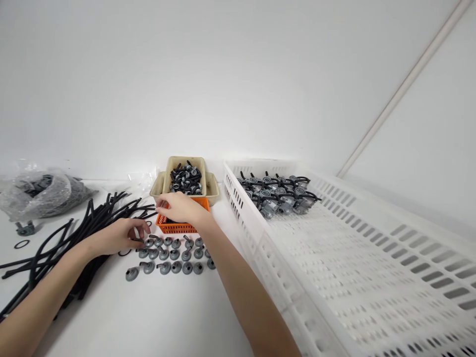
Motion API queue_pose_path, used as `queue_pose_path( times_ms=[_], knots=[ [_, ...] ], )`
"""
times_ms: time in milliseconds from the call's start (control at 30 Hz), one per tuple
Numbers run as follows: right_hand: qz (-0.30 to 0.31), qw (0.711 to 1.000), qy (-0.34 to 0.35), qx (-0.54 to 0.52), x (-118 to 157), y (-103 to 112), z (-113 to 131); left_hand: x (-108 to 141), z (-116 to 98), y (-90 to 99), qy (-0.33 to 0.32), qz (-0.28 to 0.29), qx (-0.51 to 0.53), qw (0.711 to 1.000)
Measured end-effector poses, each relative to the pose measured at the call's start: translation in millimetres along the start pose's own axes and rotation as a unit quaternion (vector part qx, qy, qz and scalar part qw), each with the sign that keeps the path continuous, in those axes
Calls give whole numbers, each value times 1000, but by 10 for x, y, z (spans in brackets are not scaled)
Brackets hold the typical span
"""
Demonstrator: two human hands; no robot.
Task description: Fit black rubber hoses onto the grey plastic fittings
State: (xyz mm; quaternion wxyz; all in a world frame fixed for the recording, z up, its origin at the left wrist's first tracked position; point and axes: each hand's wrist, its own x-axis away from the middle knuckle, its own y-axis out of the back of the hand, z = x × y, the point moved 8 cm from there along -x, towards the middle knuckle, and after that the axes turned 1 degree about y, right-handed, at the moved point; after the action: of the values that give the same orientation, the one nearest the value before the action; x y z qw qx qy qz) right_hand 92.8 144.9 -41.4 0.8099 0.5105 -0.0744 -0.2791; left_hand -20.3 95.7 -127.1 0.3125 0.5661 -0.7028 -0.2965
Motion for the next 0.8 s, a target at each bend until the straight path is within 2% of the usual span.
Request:
queue_pose_path(
  times_ms=[167, 267, 433, 533, 633, 800],
  knots=[
    [-21, 1000, -4, -8, -6, 42, -70, -4, -61, -33, -11, 17, -5, 1000],
    [-63, 997, -36, 5, 8, 147, -141, -17, -69, -48, -24, 14, -13, 1000],
    [-165, 976, -124, 73, 44, 339, -434, -34, -59, -31, -25, -4, -31, 999],
    [-195, 959, -159, 130, 64, 370, -636, -35, -65, -15, -26, -12, -39, 999],
    [-186, 951, -181, 169, 80, 339, -785, -37, -66, -13, -27, -14, -42, 999],
    [-119, 956, -181, 198, 72, 212, -858, -34, -65, -23, -23, -8, -38, 999]
  ],
)
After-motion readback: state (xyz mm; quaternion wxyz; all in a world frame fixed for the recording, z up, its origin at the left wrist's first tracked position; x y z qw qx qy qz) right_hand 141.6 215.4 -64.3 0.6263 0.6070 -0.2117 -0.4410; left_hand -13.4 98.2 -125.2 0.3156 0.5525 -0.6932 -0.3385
